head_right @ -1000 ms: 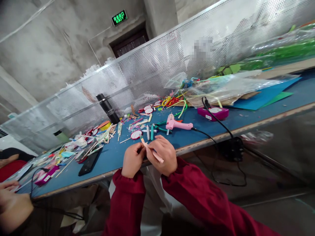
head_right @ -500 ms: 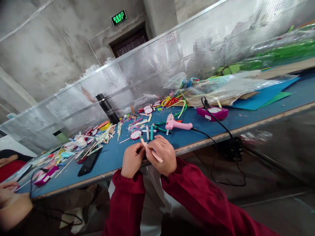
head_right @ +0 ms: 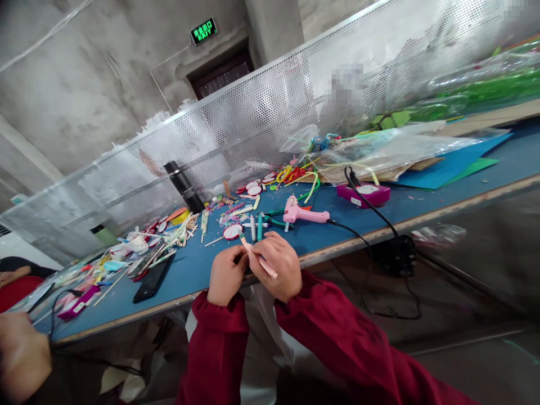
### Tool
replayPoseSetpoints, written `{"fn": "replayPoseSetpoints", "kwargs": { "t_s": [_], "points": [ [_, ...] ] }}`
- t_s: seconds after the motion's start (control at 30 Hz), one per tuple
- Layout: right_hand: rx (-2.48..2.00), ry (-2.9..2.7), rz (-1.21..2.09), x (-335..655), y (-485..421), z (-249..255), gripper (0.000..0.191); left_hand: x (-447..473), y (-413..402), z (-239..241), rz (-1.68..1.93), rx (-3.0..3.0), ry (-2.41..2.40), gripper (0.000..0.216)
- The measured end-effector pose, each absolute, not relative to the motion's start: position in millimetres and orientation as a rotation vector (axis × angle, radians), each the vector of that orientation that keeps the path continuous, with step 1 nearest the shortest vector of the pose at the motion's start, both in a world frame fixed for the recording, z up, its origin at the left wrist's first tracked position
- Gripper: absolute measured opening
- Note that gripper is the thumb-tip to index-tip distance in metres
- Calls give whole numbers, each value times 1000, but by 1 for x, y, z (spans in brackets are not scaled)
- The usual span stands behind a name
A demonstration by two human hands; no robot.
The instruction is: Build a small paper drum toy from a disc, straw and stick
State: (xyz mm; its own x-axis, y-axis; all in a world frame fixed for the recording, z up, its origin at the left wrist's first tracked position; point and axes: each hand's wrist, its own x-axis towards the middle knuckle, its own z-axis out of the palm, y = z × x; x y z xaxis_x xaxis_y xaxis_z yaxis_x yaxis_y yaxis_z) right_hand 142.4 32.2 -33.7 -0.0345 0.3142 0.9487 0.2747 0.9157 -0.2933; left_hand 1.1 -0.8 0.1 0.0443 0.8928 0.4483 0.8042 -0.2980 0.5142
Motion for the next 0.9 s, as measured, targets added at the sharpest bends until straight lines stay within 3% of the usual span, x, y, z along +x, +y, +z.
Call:
{"fn": "replayPoseSetpoints", "kwargs": {
  "t_s": [0.9],
  "points": [
    [-498,-1596,32,141,29,-28,14,2,-3,2,1094,2189,1773,20]
  ]
}}
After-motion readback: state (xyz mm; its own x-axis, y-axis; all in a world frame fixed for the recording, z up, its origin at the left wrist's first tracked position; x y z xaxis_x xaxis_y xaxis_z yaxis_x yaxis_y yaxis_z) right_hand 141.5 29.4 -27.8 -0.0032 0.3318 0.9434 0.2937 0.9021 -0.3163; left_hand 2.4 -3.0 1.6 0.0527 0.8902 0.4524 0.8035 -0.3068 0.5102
